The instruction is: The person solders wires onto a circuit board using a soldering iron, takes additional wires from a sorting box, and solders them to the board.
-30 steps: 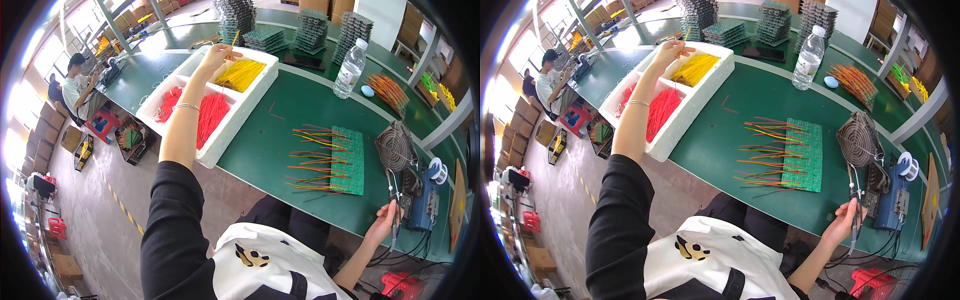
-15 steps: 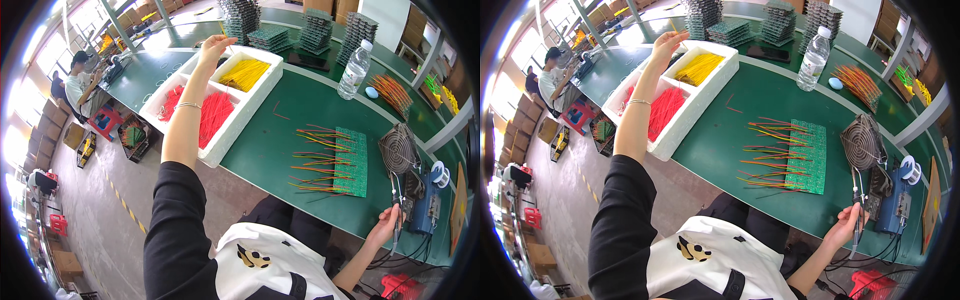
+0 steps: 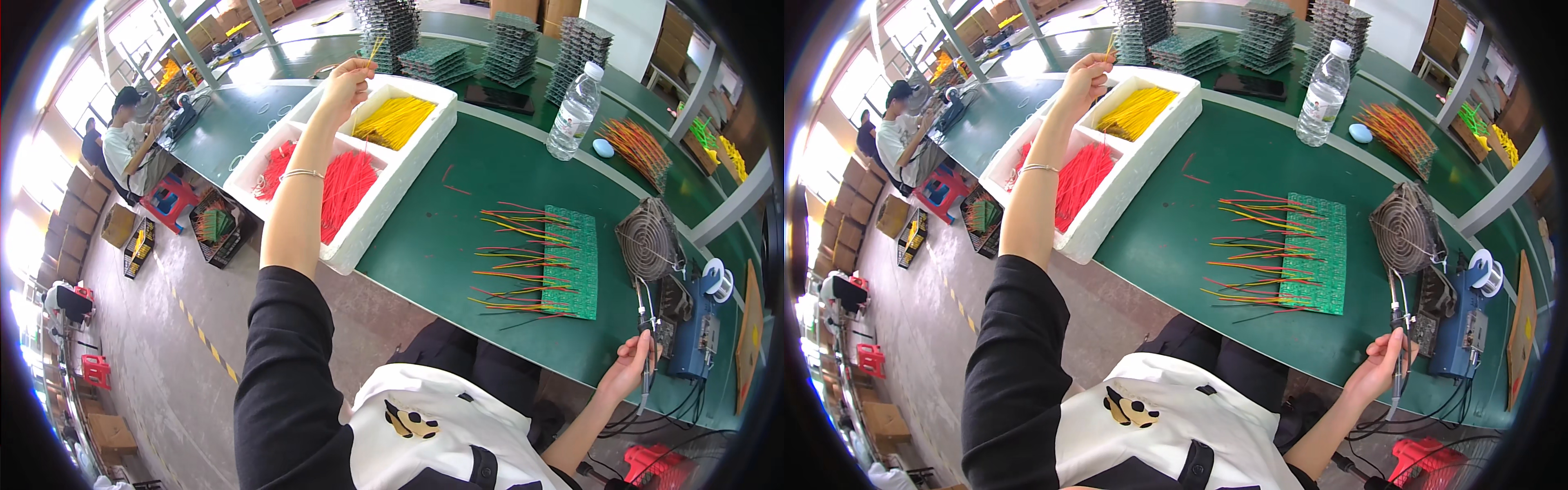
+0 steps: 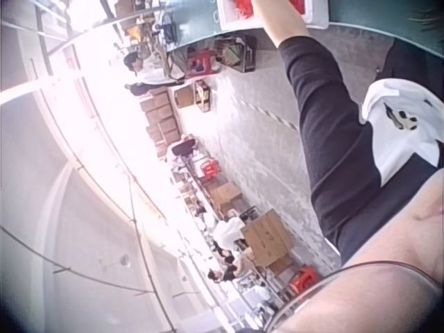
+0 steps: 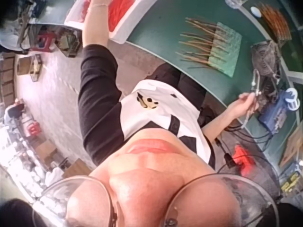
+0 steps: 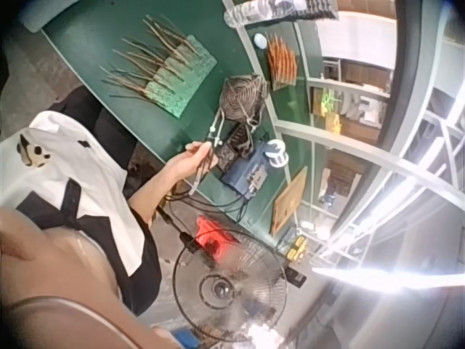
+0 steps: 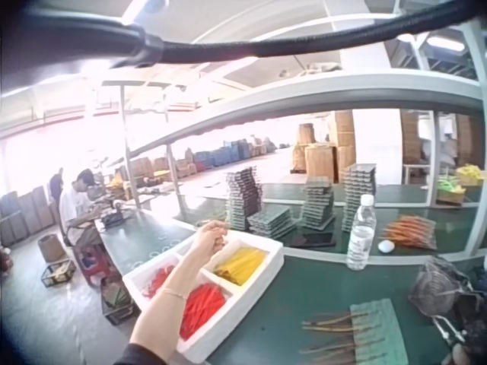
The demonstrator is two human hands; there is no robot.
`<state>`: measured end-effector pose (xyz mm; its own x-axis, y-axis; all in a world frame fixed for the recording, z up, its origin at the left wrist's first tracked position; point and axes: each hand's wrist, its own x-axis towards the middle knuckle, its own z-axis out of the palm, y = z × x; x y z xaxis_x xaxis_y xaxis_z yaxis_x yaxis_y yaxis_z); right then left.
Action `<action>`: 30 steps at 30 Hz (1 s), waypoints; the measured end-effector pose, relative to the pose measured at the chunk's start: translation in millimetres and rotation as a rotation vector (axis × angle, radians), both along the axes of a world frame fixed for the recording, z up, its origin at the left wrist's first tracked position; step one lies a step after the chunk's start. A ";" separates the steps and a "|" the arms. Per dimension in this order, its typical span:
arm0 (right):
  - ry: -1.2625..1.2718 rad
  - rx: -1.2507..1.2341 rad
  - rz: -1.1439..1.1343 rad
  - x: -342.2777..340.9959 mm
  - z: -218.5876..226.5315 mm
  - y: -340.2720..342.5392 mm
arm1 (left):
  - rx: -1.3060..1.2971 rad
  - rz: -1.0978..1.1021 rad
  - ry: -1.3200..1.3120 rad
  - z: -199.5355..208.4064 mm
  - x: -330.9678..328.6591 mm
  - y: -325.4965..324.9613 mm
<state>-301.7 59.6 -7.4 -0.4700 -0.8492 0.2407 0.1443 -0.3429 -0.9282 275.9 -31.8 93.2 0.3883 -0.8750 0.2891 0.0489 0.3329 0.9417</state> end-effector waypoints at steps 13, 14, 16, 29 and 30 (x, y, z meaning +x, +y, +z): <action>0.009 0.005 0.014 5.5 5.1 1.0 | 0.486 0.324 -1.189 -39.6 -12.3 -17.3; 0.024 0.016 -0.011 6.4 6.0 1.2 | 0.485 0.321 -1.188 -39.0 -13.1 -18.0; 0.033 0.016 -0.015 5.5 5.9 1.3 | 0.528 0.305 -1.139 -36.9 -13.9 -19.1; -0.016 -0.002 0.047 0.1 1.0 1.3 | 0.498 0.292 -0.640 -50.5 18.9 -25.1; -0.012 -0.001 0.037 -1.0 1.1 1.7 | 0.499 0.278 -0.598 -38.8 3.1 -18.7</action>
